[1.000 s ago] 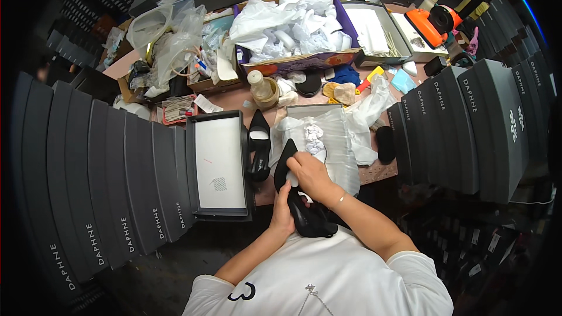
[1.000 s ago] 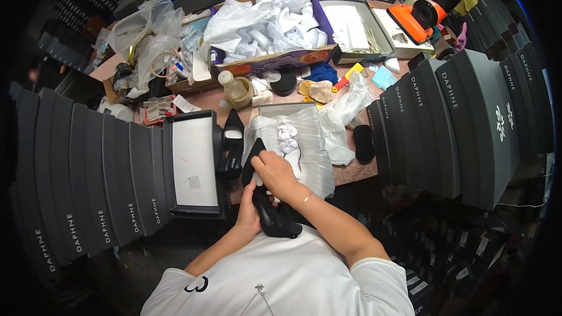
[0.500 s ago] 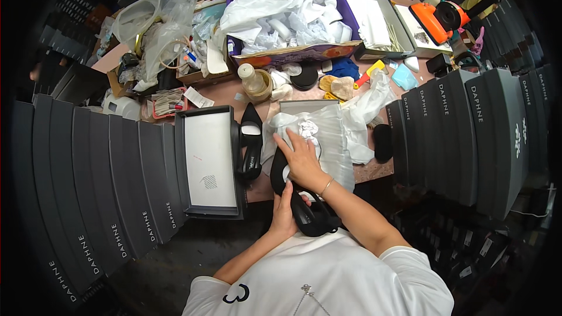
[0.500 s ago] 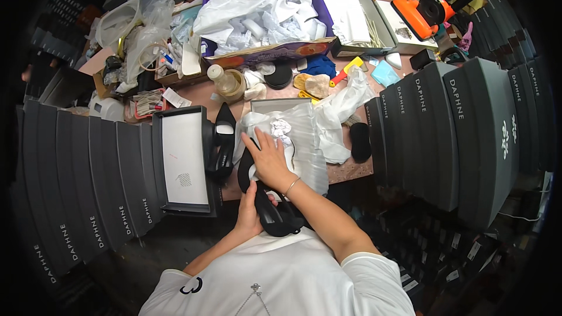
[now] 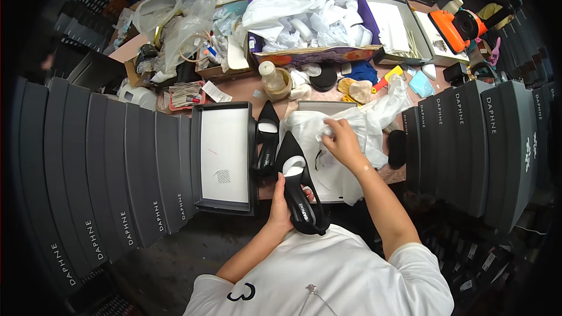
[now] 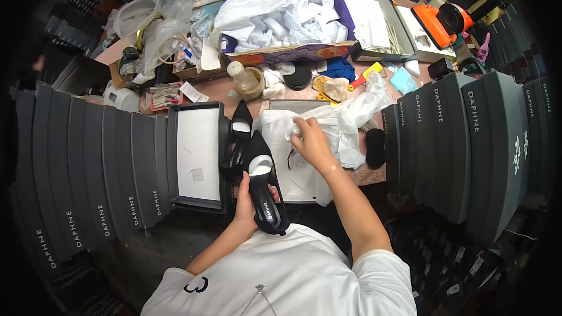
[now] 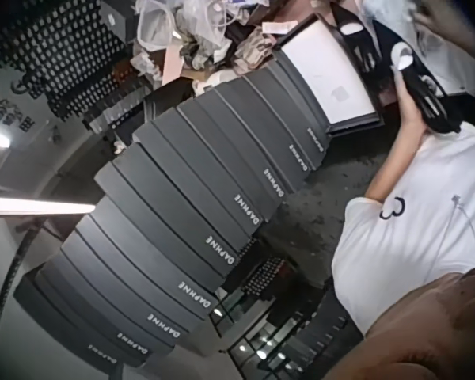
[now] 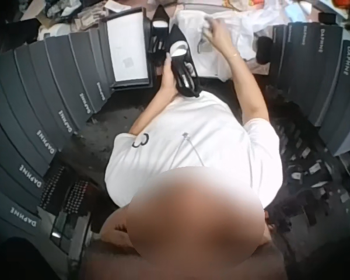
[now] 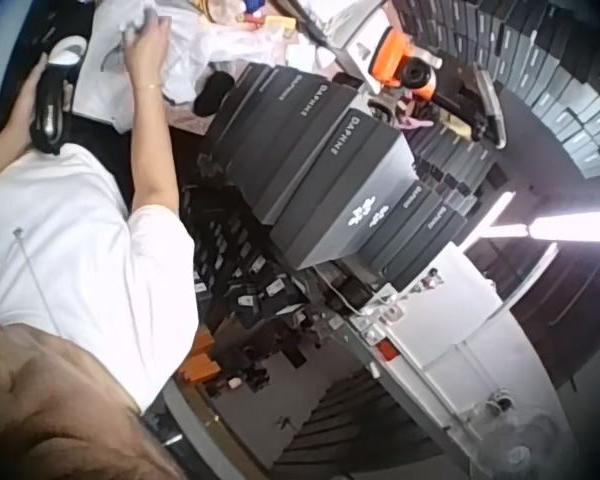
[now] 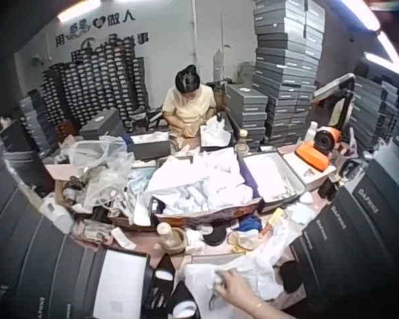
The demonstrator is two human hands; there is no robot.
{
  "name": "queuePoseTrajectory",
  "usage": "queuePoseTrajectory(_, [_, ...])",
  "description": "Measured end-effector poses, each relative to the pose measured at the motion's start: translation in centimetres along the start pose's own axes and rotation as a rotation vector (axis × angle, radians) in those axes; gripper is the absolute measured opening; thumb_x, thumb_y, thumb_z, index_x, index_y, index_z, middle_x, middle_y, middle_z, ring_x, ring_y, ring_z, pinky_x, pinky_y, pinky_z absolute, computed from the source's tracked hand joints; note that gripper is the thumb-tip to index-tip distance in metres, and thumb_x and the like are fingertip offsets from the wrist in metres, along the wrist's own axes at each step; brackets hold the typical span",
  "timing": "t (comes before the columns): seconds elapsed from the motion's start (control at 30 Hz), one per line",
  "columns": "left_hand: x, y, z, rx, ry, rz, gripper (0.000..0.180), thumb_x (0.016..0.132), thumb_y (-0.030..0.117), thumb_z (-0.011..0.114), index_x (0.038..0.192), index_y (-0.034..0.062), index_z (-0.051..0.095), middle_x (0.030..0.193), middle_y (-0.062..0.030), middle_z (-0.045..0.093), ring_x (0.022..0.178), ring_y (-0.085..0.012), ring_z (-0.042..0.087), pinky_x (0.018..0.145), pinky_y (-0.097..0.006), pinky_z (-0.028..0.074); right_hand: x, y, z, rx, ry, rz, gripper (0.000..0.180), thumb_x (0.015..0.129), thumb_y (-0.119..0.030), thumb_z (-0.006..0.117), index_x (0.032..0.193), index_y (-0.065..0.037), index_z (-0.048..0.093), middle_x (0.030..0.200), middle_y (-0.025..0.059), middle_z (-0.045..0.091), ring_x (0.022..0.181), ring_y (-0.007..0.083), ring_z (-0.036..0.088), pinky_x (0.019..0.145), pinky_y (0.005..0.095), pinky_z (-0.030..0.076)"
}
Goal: Packaging high-heeled shoes into boxes with tissue paper and organizing the boxes on the workbench.
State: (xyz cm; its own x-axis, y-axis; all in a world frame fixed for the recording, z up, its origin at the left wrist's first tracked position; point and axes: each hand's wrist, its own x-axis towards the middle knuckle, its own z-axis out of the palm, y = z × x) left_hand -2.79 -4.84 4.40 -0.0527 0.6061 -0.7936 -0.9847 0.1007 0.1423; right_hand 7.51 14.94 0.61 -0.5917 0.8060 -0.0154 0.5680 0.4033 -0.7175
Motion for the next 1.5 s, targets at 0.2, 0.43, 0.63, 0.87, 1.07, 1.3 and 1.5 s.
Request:
queuePoseTrajectory(0.2, [-0.1, 0.2, 1.7, 0.099, -0.067, 0.023, 0.072, 0.085, 0.072, 0.045, 0.108, 0.0051, 0.057, 0.087, -0.0094, 0.062, 0.08, -0.0209, 0.064, 0.074, -0.035, 0.055, -7.2, -6.6, -3.4, 0.545, -0.129, -0.027, 0.034, 0.075, -0.001, 0.072, 0.108, -0.005, 0.065, 0.104, 0.0078, 0.06, 0.089, 0.015, 0.057, 0.072, 0.0259, 0.048])
queuePoseTrajectory(0.43, [0.1, -1.4, 1.4, 0.295, -0.196, 0.025, 0.061, 0.091, 0.064, 0.043, 0.11, 0.0066, 0.054, 0.08, -0.0088, 0.062, 0.076, -0.0196, 0.065, 0.072, -0.035, 0.056, -7.0, -6.0, -1.6, -0.122, 0.073, -0.25, 0.029, 0.066, -0.01, 0.076, 0.086, -0.007, 0.055, 0.086, 0.0087, 0.056, 0.087, 0.0305, 0.056, 0.076, 0.0386, 0.042])
queuePoseTrajectory(0.63, [-0.7, -2.2, 1.7, 0.313, -0.214, -0.096, 0.063, 0.091, 0.064, 0.045, 0.104, 0.0026, 0.054, 0.073, -0.0098, 0.062, 0.066, -0.0201, 0.065, 0.065, -0.031, 0.057, -8.2, -5.4, -2.4, 0.035, 0.079, -0.072, 0.031, 0.068, -0.014, 0.079, 0.085, -0.004, 0.055, 0.087, 0.0118, 0.054, 0.073, 0.0308, 0.056, 0.063, 0.038, 0.046])
queuePoseTrajectory(0.87, [0.9, -2.3, 2.1, 0.514, -0.262, -0.082, 0.059, 0.094, 0.058, 0.043, 0.118, 0.0049, 0.052, 0.095, -0.007, 0.063, 0.084, -0.0176, 0.064, 0.074, -0.033, 0.054, -6.5, -1.2, -3.5, 0.317, -0.114, 0.129, 0.084, 0.07, -0.004, 0.069, 0.146, -0.008, 0.033, 0.134, 0.0192, 0.051, 0.125, 0.0253, 0.05, 0.096, 0.0317, 0.042])
queuePoseTrajectory(1.07, [2.3, 8.4, 1.5, 1.497, 0.076, 1.092, 0.046, 0.093, 0.02, 0.058, 0.131, -0.0037, 0.048, 0.127, -0.0166, 0.053, 0.119, -0.0276, 0.051, 0.101, -0.035, 0.038, 1.8, 6.0, -13.9, -0.123, 0.037, -0.112, 0.073, 0.074, -0.002, 0.069, 0.141, -0.011, 0.04, 0.117, 0.0209, 0.06, 0.107, 0.0366, 0.058, 0.092, 0.0393, 0.047])
queuePoseTrajectory(1.3, [3.3, 6.4, 0.6, 1.815, 0.062, 0.883, 0.045, 0.091, 0.026, 0.06, 0.124, -0.0035, 0.054, 0.13, -0.0227, 0.05, 0.123, -0.0384, 0.045, 0.104, -0.041, 0.036, -1.2, 1.4, -5.7, -0.24, -0.267, -0.243, 0.017, 0.077, -0.007, 0.059, 0.093, -0.004, 0.063, 0.091, 0.0143, 0.064, 0.081, 0.0335, 0.063, 0.074, 0.041, 0.053])
queuePoseTrajectory(1.5, [9.0, 6.8, -1.0, 0.966, 0.201, 0.51, 0.073, 0.091, 0.025, 0.063, 0.145, -0.0039, 0.024, 0.136, -0.0272, 0.041, 0.125, -0.0286, 0.045, 0.102, -0.036, 0.038, -9.4, 3.2, 3.7, -0.657, -0.457, -0.375, 0.015, 0.082, -0.017, 0.054, 0.094, -0.012, 0.061, 0.094, 0.0096, 0.064, 0.094, 0.0273, 0.061, 0.081, 0.0412, 0.047])
